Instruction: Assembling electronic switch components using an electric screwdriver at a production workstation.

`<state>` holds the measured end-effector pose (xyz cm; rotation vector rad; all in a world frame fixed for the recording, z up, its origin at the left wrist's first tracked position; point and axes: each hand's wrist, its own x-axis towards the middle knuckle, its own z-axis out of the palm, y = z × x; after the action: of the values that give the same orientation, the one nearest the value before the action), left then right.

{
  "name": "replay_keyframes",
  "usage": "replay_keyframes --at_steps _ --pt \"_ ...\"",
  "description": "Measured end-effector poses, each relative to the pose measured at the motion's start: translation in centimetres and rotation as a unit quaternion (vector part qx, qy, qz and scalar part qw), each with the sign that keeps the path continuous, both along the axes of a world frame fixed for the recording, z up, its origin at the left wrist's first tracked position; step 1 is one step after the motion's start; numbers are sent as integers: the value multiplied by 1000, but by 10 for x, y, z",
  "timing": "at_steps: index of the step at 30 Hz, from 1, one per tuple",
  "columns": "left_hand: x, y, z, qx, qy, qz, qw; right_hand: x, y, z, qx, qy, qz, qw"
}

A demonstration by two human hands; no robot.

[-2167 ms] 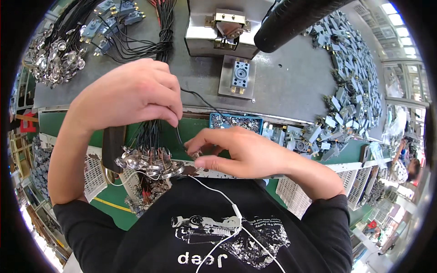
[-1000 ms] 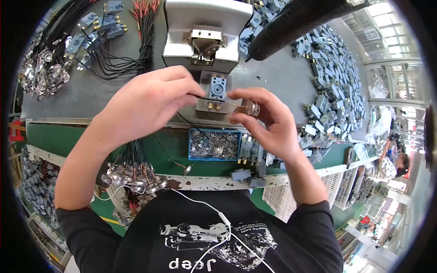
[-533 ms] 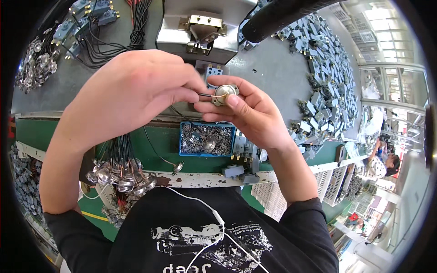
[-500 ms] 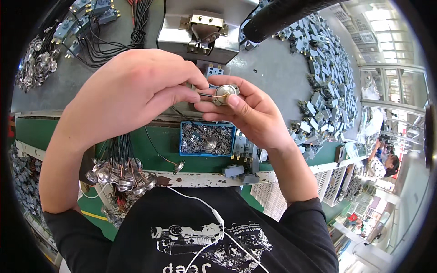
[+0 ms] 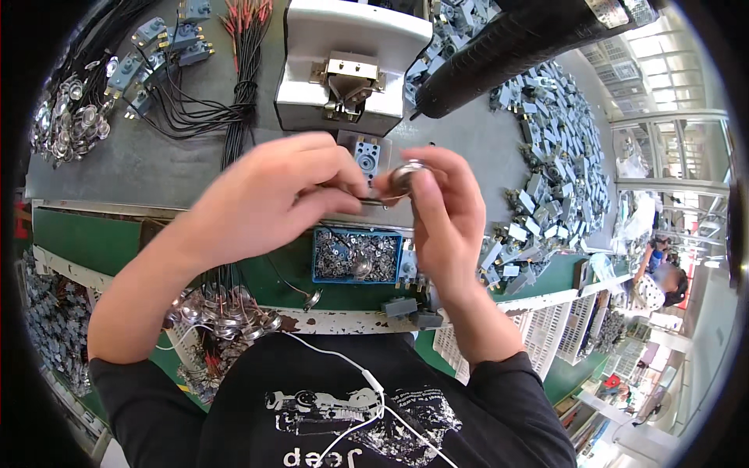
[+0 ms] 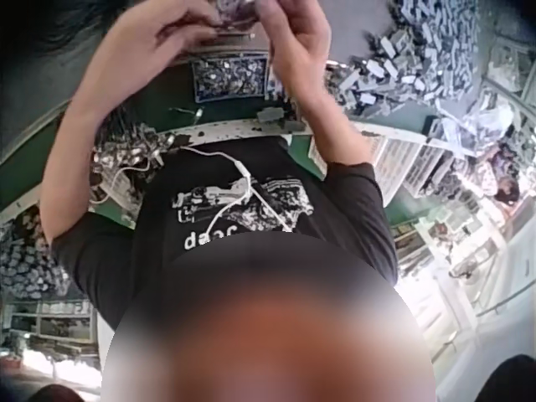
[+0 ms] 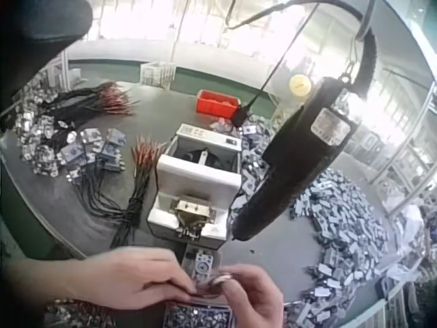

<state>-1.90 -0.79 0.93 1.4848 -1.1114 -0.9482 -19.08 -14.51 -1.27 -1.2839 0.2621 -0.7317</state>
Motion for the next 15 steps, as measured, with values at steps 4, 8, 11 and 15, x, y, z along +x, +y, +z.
replay_keyframes --at_steps 4,8,11,15 --pt "13 7 7 -115 -324 -60 937 5 -38 25 7 301 285 910" --pt "5 5 3 -116 -269 -40 955 -9 -36 24 0 304 325 895" --pt "6 2 2 -131 -229 -32 964 -21 -22 13 -14 189 193 963" --pt "7 7 -3 -135 -231 -25 963 -18 -26 15 42 198 250 947"
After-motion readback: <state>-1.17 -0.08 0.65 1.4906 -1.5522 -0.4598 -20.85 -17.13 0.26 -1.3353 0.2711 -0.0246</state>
